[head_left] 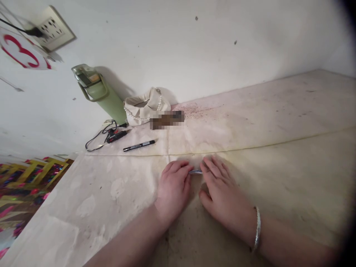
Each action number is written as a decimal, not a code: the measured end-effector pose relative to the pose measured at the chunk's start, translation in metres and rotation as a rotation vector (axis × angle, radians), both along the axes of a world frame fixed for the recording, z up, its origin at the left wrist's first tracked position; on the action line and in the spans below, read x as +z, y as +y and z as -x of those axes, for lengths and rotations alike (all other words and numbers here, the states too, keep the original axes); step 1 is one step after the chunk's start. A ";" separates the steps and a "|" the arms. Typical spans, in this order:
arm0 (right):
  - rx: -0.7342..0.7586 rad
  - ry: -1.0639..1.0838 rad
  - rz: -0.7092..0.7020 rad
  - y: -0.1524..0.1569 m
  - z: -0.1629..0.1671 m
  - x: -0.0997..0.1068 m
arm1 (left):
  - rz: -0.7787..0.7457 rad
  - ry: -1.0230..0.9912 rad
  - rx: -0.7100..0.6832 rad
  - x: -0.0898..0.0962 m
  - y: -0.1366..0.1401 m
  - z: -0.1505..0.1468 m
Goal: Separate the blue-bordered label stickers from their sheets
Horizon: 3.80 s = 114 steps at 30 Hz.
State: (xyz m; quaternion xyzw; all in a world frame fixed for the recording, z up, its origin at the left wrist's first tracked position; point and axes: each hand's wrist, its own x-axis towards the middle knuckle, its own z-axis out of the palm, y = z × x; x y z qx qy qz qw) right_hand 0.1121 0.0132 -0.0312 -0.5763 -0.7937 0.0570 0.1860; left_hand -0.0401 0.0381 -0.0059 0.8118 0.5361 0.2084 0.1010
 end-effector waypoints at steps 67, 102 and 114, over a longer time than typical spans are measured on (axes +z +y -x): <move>-0.103 0.576 0.089 0.011 -0.006 0.010 | -0.016 0.040 -0.021 0.003 0.000 0.004; -0.023 0.617 0.129 0.012 -0.007 0.012 | 0.055 0.107 -0.013 0.003 -0.005 -0.001; -0.021 0.619 0.149 0.012 -0.007 0.013 | 0.052 0.131 -0.025 0.004 -0.007 -0.003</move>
